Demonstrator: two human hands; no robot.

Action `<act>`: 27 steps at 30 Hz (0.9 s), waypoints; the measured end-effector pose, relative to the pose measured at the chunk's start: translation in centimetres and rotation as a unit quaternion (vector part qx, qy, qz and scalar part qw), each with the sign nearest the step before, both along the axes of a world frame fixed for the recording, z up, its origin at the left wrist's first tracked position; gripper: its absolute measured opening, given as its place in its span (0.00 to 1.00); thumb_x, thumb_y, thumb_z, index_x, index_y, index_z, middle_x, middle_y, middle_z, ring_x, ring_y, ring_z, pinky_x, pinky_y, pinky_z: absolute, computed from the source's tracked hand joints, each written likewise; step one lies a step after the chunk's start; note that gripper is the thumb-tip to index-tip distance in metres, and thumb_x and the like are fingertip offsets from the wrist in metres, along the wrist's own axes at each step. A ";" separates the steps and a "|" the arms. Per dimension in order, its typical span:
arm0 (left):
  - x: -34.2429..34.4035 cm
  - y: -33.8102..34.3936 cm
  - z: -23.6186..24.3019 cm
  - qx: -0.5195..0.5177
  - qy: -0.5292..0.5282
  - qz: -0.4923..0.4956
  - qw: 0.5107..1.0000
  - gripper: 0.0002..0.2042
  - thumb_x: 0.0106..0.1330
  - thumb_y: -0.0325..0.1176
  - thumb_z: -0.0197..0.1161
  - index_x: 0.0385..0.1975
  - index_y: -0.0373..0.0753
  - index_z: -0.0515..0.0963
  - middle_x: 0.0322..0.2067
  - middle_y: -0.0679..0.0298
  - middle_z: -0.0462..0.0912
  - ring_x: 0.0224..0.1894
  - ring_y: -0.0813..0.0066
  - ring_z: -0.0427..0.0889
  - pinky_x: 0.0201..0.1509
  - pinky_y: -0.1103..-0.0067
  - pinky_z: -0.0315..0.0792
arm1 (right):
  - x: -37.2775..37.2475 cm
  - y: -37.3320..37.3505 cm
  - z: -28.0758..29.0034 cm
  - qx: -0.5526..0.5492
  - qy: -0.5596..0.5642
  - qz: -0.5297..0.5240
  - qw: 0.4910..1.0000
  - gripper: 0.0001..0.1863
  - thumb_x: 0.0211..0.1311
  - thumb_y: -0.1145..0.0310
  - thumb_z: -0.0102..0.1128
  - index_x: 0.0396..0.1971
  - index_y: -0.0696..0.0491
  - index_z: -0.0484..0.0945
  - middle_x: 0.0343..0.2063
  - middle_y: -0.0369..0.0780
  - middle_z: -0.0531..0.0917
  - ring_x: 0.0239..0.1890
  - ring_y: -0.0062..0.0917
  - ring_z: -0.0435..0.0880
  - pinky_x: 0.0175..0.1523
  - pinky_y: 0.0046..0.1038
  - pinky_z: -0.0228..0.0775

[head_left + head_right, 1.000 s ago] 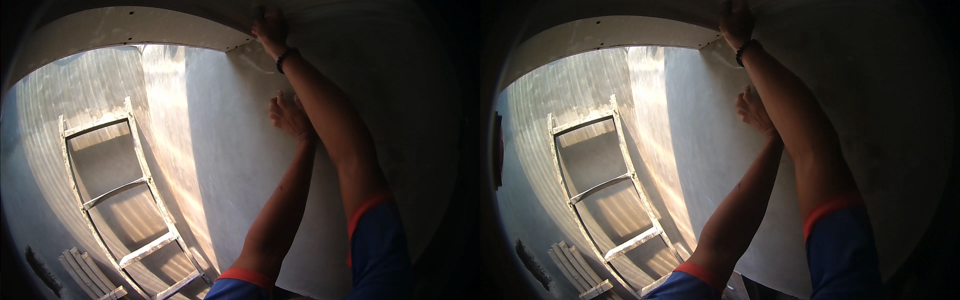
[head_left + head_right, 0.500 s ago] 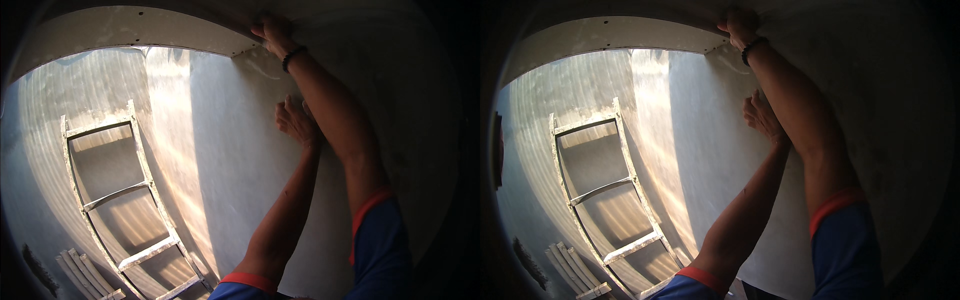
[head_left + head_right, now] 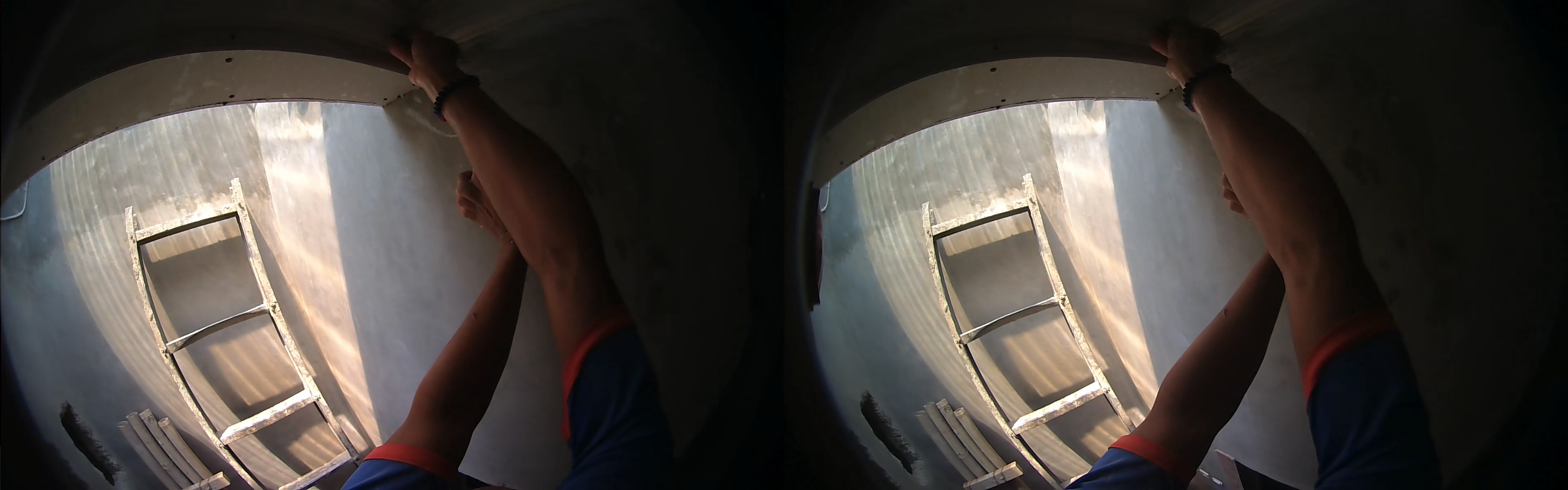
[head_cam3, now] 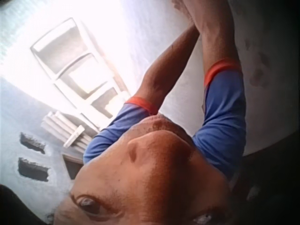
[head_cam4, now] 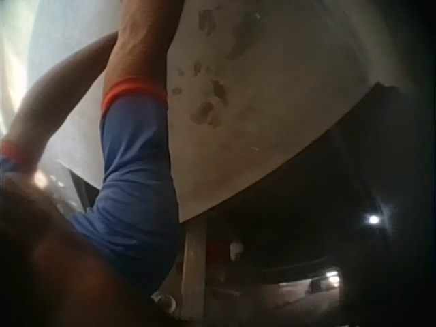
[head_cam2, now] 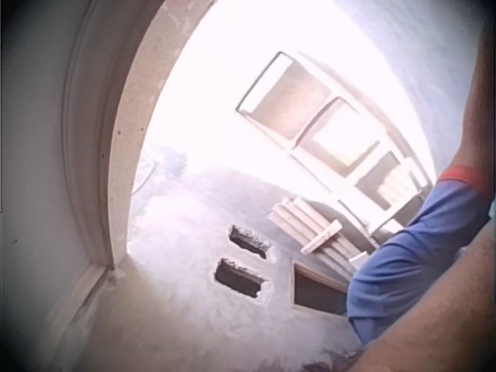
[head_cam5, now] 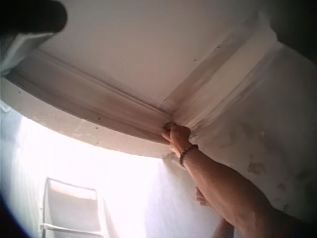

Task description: The person applies white material from a bucket onto wall and ceiling joints using a brush and a putty knife.

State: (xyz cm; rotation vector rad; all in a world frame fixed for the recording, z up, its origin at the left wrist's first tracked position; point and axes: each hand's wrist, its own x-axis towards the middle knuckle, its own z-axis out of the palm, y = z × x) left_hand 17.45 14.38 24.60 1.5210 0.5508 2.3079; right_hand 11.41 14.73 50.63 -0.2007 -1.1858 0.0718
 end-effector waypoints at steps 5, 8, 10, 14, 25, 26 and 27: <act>0.5 0.2 -0.9 0.047 -0.009 -0.040 0.998 0.30 0.64 0.45 0.62 0.59 0.41 0.55 0.56 0.57 0.58 0.62 0.60 0.55 0.62 0.62 0.55 | -0.6 -1.5 -0.4 0.023 0.030 0.094 0.995 0.12 0.64 0.70 0.58 0.44 0.59 0.77 0.41 0.40 0.85 0.43 0.26 0.87 0.32 0.22 0.72; -3.7 2.8 -1.1 0.093 0.089 -0.180 0.975 0.28 0.65 0.45 0.61 0.60 0.41 0.58 0.57 0.58 0.57 0.62 0.60 0.55 0.64 0.62 0.53 | -1.7 -4.4 -2.8 -0.036 0.021 0.218 0.975 0.13 0.62 0.70 0.61 0.44 0.60 0.76 0.41 0.41 0.84 0.40 0.27 0.87 0.33 0.20 0.75; -1.2 1.1 -0.1 0.086 0.066 0.012 0.994 0.28 0.65 0.46 0.61 0.60 0.42 0.61 0.57 0.58 0.57 0.62 0.59 0.55 0.64 0.62 0.52 | -0.5 -4.4 -2.8 -0.034 0.004 0.188 0.982 0.13 0.61 0.70 0.62 0.43 0.60 0.77 0.39 0.40 0.84 0.38 0.28 0.87 0.34 0.20 0.77; 0.9 -0.3 -0.1 0.041 0.077 0.180 0.980 0.29 0.63 0.47 0.62 0.60 0.43 0.62 0.57 0.58 0.58 0.63 0.58 0.55 0.64 0.62 0.52 | 2.3 -2.0 -1.7 0.012 0.067 0.188 0.980 0.13 0.59 0.70 0.65 0.42 0.60 0.77 0.34 0.38 0.83 0.35 0.29 0.86 0.34 0.23 0.78; -0.1 -1.3 0.3 0.041 0.070 0.151 0.985 0.23 0.66 0.41 0.58 0.58 0.42 0.65 0.58 0.53 0.59 0.63 0.51 0.55 0.65 0.58 0.51 | 2.9 -6.8 -2.0 0.033 0.028 -0.217 0.975 0.19 0.69 0.59 0.58 0.22 0.58 0.77 0.15 0.38 0.80 0.16 0.21 0.79 0.24 0.27 0.74; -0.1 -1.3 0.3 0.042 0.068 0.145 0.986 0.22 0.67 0.40 0.57 0.58 0.42 0.65 0.58 0.53 0.59 0.63 0.50 0.54 0.65 0.57 0.50 | 3.0 -7.1 -2.1 0.021 0.016 -0.199 0.980 0.19 0.69 0.59 0.57 0.21 0.58 0.77 0.15 0.38 0.80 0.16 0.21 0.80 0.24 0.27 0.75; -0.1 -1.2 0.3 0.044 0.064 0.154 0.985 0.22 0.67 0.41 0.57 0.58 0.43 0.65 0.58 0.54 0.59 0.63 0.52 0.55 0.65 0.58 0.50 | 2.9 -7.4 -2.2 0.009 0.004 -0.180 0.984 0.20 0.69 0.60 0.57 0.21 0.58 0.77 0.15 0.38 0.80 0.17 0.21 0.80 0.25 0.26 0.75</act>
